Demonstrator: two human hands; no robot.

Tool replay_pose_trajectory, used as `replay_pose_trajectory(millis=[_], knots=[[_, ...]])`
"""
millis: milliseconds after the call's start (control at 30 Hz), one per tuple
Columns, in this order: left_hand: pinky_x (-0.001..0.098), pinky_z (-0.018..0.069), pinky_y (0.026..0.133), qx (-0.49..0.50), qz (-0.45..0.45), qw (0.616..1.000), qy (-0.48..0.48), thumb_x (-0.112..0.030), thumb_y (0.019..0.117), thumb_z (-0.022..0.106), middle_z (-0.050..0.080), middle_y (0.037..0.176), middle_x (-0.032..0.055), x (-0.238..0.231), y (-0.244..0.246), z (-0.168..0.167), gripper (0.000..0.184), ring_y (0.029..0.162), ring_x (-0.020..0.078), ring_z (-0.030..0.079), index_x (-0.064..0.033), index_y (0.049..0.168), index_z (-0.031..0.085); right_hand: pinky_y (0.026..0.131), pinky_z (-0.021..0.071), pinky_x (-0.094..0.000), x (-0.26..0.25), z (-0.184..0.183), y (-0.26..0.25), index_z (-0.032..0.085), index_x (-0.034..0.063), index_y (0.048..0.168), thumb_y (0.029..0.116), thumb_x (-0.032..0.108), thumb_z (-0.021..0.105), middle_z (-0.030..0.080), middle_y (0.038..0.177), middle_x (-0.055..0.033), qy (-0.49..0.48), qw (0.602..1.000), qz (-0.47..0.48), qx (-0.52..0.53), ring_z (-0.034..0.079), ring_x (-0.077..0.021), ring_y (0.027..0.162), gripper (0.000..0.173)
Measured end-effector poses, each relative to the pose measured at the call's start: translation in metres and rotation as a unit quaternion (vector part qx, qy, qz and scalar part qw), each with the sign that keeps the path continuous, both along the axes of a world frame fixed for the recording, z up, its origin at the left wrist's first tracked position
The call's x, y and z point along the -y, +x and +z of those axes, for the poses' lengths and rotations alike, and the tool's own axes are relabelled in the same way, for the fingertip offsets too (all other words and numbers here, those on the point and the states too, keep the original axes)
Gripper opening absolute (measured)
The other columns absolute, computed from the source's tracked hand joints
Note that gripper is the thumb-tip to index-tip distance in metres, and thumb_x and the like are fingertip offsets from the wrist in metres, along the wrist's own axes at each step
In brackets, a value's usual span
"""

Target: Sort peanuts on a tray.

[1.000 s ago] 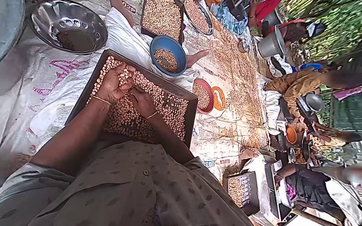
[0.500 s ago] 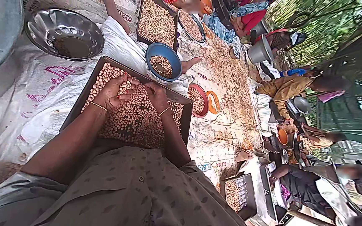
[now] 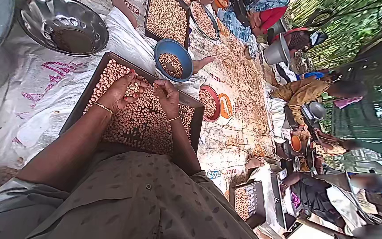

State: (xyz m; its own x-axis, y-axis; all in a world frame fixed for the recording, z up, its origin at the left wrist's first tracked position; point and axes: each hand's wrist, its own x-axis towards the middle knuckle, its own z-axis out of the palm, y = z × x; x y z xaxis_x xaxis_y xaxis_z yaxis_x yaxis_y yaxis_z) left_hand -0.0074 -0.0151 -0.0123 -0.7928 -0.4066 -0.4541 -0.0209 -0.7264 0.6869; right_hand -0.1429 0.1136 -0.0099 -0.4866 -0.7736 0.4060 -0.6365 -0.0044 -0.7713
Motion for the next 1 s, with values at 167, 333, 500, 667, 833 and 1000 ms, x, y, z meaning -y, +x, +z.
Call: replay_pose_trajectory(millis=[167, 333, 500, 667, 833, 1000], knots=[[0.0121, 0.0291, 0.038, -0.106, 0.064, 0.992, 0.033, -0.039, 0.1129, 0.022, 0.057, 0.068, -0.005, 0.003, 0.007, 0.004, 0.052, 0.043, -0.0004, 0.039, -0.012, 0.1, 0.065, 0.083, 0.0596, -0.0364, 0.027, -0.008, 0.027, 0.066, -0.009, 0.113, 0.1023, 0.006, 0.055, 0.071, 0.099, -0.02, -0.071, 0.995, -0.054, -0.041, 0.071, -0.0231, 0.089, 0.021], [0.0114, 0.0318, 0.04, -0.207, 0.182, 0.961, 0.011, -0.03, 0.1125, 0.019, 0.057, 0.07, -0.0081, 0.013, 0.01, -0.004, 0.048, 0.046, -0.0011, 0.042, -0.016, 0.099, 0.063, 0.12, 0.0263, -0.0618, 0.032, -0.048, 0.048, 0.068, 0.0075, 0.133, 0.0976, 0.02, 0.061, 0.055, 0.151, -0.0143, 0.147, 0.943, 0.035, -0.297, 0.044, -0.0373, 0.146, 0.038], [0.0114, 0.0328, 0.04, -0.218, 0.191, 0.957, 0.015, -0.03, 0.1125, 0.019, 0.058, 0.07, -0.0073, 0.014, 0.012, -0.007, 0.049, 0.046, -0.0006, 0.043, -0.015, 0.098, 0.063, 0.09, 0.0514, -0.0564, 0.001, -0.065, 0.011, 0.075, 0.0101, 0.117, 0.0957, 0.017, 0.064, 0.068, 0.131, -0.0173, 0.182, 0.887, -0.066, -0.419, 0.063, -0.0409, 0.117, 0.025], [0.0114, 0.033, 0.04, -0.23, 0.186, 0.955, 0.031, -0.028, 0.112, 0.02, 0.058, 0.07, -0.0073, 0.014, 0.009, -0.003, 0.047, 0.046, -0.0008, 0.044, -0.0147, 0.098, 0.063, 0.084, 0.0568, -0.0587, -0.062, -0.027, -0.032, 0.07, 0.0027, 0.123, 0.0988, 0.014, 0.062, 0.072, 0.116, -0.0226, 0.299, 0.914, -0.179, -0.208, 0.073, -0.0399, 0.099, 0.028], [0.0113, 0.0319, 0.04, -0.229, 0.175, 0.957, 0.029, -0.029, 0.1121, 0.021, 0.058, 0.071, -0.0071, 0.013, 0.007, -0.005, 0.047, 0.047, -0.0009, 0.044, -0.0148, 0.098, 0.063, 0.073, 0.0588, -0.0254, -0.111, 0.038, -0.031, 0.068, -0.0019, 0.12, 0.0989, 0.004, 0.062, 0.072, 0.099, -0.0087, 0.122, 0.98, -0.044, 0.153, 0.068, -0.0083, 0.08, 0.023], [0.0112, 0.0317, 0.04, -0.214, 0.17, 0.962, 0.013, -0.028, 0.1118, 0.019, 0.057, 0.07, -0.0076, 0.012, 0.008, -0.006, 0.048, 0.046, -0.0007, 0.043, -0.0159, 0.097, 0.063, 0.093, 0.0574, -0.0418, -0.099, 0.039, -0.057, 0.072, -0.0017, 0.114, 0.0961, 0.003, 0.061, 0.07, 0.117, -0.019, 0.138, 0.973, -0.175, -0.066, 0.071, -0.025, 0.103, 0.022]])
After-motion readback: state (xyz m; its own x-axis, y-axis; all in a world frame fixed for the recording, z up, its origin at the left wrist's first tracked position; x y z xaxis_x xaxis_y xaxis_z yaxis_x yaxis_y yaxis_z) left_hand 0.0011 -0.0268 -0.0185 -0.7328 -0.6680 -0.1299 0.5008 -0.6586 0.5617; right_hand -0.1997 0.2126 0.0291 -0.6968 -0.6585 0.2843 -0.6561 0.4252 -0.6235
